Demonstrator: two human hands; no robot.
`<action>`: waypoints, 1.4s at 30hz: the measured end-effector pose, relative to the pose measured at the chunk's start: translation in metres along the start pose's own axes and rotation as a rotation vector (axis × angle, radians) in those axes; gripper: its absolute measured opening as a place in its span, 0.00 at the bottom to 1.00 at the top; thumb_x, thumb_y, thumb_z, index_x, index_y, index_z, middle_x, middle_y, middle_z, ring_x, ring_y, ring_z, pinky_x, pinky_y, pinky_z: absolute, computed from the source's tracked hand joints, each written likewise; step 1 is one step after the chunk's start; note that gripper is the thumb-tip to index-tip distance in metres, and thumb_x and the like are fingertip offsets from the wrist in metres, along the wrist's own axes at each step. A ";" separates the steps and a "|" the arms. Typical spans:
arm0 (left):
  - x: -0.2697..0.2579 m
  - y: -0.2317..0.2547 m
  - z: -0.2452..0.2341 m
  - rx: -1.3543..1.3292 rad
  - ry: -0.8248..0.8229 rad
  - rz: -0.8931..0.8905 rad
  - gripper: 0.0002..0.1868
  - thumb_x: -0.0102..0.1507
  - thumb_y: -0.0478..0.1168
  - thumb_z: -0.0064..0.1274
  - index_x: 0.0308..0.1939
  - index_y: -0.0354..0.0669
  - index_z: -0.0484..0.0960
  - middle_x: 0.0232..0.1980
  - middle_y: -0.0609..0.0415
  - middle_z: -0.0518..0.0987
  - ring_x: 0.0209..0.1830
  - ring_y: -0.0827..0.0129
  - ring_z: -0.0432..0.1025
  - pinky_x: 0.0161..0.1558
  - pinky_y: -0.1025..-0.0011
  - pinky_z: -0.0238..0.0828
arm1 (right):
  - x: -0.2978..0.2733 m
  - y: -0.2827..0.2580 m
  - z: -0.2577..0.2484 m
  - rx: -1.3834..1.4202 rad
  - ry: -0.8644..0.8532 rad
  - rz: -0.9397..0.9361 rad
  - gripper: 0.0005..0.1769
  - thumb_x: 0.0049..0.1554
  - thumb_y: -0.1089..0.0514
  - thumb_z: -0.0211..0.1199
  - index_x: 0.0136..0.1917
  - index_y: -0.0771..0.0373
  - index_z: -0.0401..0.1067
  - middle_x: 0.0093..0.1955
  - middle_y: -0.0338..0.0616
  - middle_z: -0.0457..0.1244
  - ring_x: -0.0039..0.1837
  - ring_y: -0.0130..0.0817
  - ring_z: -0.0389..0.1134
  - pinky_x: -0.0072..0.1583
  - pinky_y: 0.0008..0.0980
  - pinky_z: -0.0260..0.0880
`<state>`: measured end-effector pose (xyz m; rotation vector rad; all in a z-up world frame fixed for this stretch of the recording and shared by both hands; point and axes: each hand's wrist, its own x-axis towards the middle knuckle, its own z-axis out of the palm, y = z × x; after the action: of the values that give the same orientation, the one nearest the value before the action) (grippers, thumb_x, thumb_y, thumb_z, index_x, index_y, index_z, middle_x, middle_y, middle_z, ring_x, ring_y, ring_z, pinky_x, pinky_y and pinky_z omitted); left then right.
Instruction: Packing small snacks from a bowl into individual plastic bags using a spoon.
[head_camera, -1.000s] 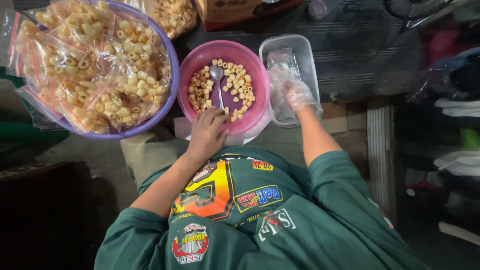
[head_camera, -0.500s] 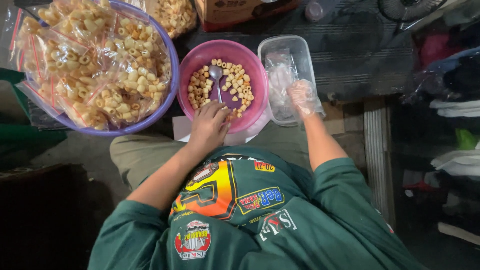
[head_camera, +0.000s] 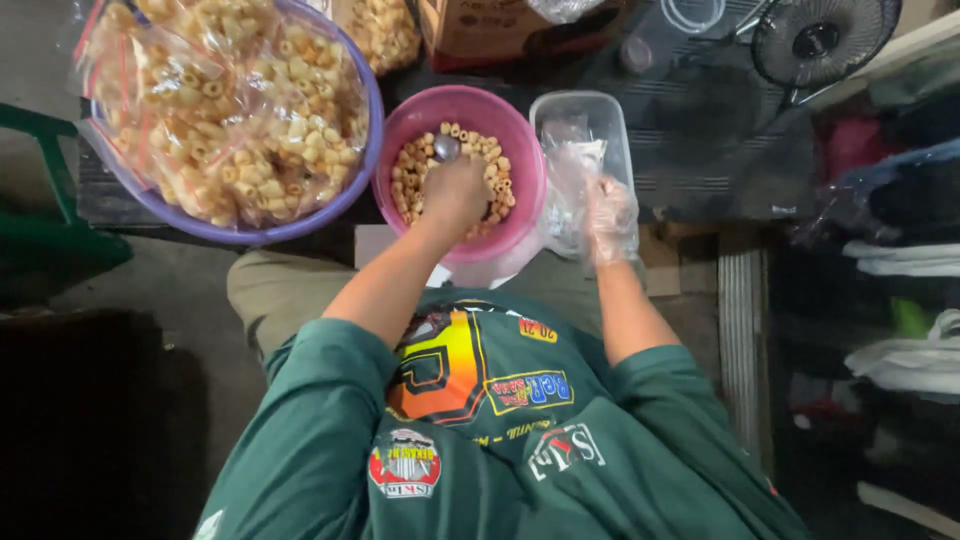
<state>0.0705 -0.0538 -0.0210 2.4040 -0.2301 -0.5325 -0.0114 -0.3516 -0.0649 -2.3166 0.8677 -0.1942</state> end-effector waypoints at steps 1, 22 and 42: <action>-0.016 -0.008 0.000 0.163 0.111 0.159 0.13 0.61 0.44 0.53 0.48 0.47 0.84 0.53 0.38 0.74 0.47 0.42 0.79 0.46 0.46 0.76 | -0.006 -0.007 -0.003 0.015 0.047 0.021 0.16 0.58 0.34 0.60 0.45 0.43 0.81 0.45 0.34 0.71 0.54 0.39 0.71 0.54 0.42 0.70; -0.026 0.066 -0.122 -0.840 0.168 -0.270 0.12 0.63 0.44 0.47 0.45 0.46 0.81 0.36 0.58 0.80 0.34 0.71 0.71 0.38 0.70 0.69 | -0.068 -0.145 -0.052 0.480 0.250 0.456 0.16 0.54 0.50 0.47 0.25 0.50 0.57 0.24 0.29 0.51 0.28 0.25 0.49 0.33 0.32 0.48; -0.004 -0.013 -0.047 -1.726 0.377 -0.676 0.15 0.67 0.37 0.47 0.24 0.43 0.74 0.19 0.58 0.70 0.15 0.74 0.65 0.16 0.79 0.54 | -0.084 -0.117 -0.046 0.263 0.372 -0.154 0.05 0.60 0.59 0.61 0.41 0.55 0.73 0.44 0.39 0.68 0.48 0.34 0.69 0.53 0.33 0.73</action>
<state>0.0876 -0.0159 0.0043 0.7497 0.8884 -0.2779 -0.0288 -0.2557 0.0509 -2.1295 0.7823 -0.7787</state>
